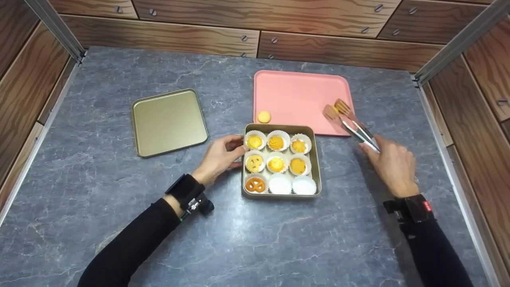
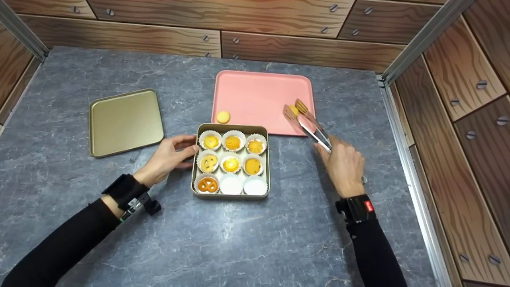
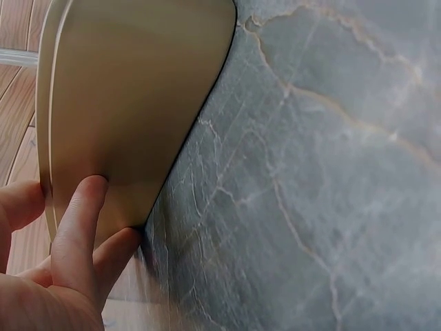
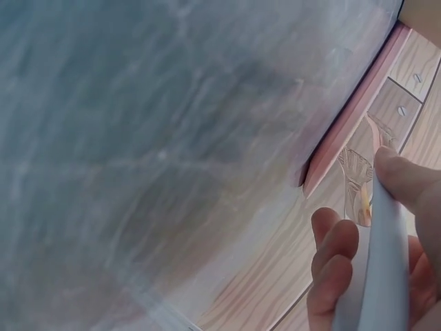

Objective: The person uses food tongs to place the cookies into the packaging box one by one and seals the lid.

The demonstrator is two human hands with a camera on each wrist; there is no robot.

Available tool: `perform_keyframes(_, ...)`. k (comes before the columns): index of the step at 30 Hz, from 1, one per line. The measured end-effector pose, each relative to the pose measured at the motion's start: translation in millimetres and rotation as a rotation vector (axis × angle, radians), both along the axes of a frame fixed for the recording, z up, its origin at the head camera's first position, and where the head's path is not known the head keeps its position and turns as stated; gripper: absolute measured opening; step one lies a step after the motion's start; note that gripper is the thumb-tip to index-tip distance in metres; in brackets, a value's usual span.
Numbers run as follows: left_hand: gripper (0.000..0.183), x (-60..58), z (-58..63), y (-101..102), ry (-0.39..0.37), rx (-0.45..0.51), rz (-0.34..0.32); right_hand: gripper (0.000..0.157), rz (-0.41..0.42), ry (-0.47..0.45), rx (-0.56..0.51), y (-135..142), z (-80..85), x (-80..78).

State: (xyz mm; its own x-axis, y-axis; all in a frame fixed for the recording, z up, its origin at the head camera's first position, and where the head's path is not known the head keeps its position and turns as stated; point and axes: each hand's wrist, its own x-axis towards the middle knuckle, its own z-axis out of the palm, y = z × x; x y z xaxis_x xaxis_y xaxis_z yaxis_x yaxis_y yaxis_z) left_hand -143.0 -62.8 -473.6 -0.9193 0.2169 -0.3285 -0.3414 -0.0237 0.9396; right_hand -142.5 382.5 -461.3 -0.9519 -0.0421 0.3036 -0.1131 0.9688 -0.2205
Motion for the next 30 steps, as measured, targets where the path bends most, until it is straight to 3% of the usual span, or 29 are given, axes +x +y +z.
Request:
perform_keyframes(17, 0.052, 4.4, -3.3, -2.2, -0.01, 0.006, -0.004, 0.036, 0.035, 0.022, -0.024, -7.7, -0.7, 6.5)
perform_keyframes(22, 0.053, 3.1, -2.8, -1.4, -0.018, 0.011, -0.005, 0.04, 0.054, 0.024, -0.075, -10.2, 7.2, 11.0)
perform_keyframes(30, 0.054, 0.6, -0.6, -0.6, -0.019, -0.007, -0.011, 0.043, 0.126, 0.112, -0.139, -15.8, 20.8, 27.0)
